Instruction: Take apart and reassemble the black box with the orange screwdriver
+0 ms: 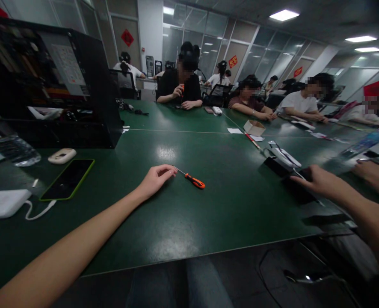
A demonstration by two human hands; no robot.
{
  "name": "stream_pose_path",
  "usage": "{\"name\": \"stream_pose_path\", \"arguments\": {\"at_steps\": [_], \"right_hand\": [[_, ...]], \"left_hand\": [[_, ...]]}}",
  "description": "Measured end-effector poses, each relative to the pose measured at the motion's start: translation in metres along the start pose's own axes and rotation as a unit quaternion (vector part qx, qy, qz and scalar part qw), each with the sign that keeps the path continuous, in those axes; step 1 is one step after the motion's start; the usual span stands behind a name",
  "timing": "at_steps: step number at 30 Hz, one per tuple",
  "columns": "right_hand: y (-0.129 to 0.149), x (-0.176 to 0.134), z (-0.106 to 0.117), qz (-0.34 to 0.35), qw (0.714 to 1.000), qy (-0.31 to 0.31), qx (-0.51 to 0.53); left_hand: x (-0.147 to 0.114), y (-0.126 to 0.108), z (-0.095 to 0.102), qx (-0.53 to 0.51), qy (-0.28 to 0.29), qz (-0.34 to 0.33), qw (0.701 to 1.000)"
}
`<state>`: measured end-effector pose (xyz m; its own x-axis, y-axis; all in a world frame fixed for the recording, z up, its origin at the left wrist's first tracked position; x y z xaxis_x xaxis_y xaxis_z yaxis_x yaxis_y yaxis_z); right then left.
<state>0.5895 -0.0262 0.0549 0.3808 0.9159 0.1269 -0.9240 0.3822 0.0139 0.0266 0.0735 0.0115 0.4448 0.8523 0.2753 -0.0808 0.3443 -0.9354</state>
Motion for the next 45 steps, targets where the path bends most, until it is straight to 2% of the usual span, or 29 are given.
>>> {"name": "stream_pose_path", "arguments": {"at_steps": [3, 5, 9, 11, 14, 18, 20, 22, 25, 29, 31, 33, 36, 38, 41, 45], "right_hand": [[-0.014, -0.022, -0.017, -0.037, 0.995, 0.086, 0.042], [-0.012, -0.029, -0.019, -0.043, 0.992, 0.103, 0.051], [0.026, -0.037, -0.010, 0.008, 0.992, 0.122, 0.031], [0.065, -0.047, -0.002, 0.078, 0.989, 0.126, 0.024], [0.150, -0.079, 0.018, 0.224, 0.967, 0.111, 0.051], [0.273, -0.132, 0.036, 0.384, 0.908, 0.127, 0.110], [0.325, -0.149, 0.036, 0.450, 0.876, 0.131, 0.112], [0.366, -0.156, 0.030, 0.506, 0.849, 0.116, 0.097], [0.403, -0.147, 0.015, 0.541, 0.831, 0.098, 0.077], [0.418, -0.129, 0.004, 0.563, 0.814, 0.086, 0.113], [0.416, -0.121, 0.002, 0.579, 0.792, 0.080, 0.178], [0.405, -0.108, 0.001, 0.564, 0.781, 0.058, 0.262], [0.384, -0.082, -0.013, 0.503, 0.793, 0.033, 0.341], [0.378, -0.073, -0.028, 0.489, 0.801, 0.057, 0.342], [0.380, -0.071, -0.043, 0.487, 0.803, 0.099, 0.328], [0.388, -0.076, -0.045, 0.486, 0.797, 0.114, 0.340]], "left_hand": [[0.001, 0.005, 0.005, 0.014, -0.027, 0.020, 0.999], [0.001, 0.005, 0.006, 0.018, -0.033, 0.024, 0.999], [0.000, 0.003, 0.006, 0.023, -0.036, 0.026, 0.999], [0.000, 0.003, 0.006, 0.022, -0.038, 0.028, 0.999], [0.000, 0.003, 0.006, 0.022, -0.036, 0.029, 0.999], [0.000, 0.003, 0.005, 0.031, -0.019, 0.030, 0.999], [0.000, 0.001, 0.002, 0.037, 0.001, 0.025, 0.999], [-0.001, -0.002, -0.001, 0.041, 0.022, 0.018, 0.999], [-0.001, -0.006, -0.004, 0.040, 0.045, 0.009, 0.998], [-0.003, -0.010, -0.007, 0.052, 0.073, -0.009, 0.996], [-0.005, -0.011, -0.009, 0.058, 0.091, -0.016, 0.994], [-0.006, -0.012, -0.011, 0.074, 0.104, -0.020, 0.992], [-0.009, -0.015, -0.015, 0.127, 0.123, -0.032, 0.984], [-0.011, -0.018, -0.019, 0.162, 0.143, -0.043, 0.975], [-0.012, -0.021, -0.024, 0.191, 0.162, -0.043, 0.967], [-0.013, -0.020, -0.024, 0.202, 0.164, -0.020, 0.965]]}}
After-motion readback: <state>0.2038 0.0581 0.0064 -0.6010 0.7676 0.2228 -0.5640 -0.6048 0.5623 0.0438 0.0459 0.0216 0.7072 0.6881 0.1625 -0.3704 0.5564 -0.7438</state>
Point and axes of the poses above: each hand's wrist, its own x-axis towards the middle knuckle, its own z-axis out of the back of the hand, y = z × x, the point moved 8 cm from there along x, towards the middle knuckle, and after that the axes turned 4 degrees about x, right-handed, at the moved point
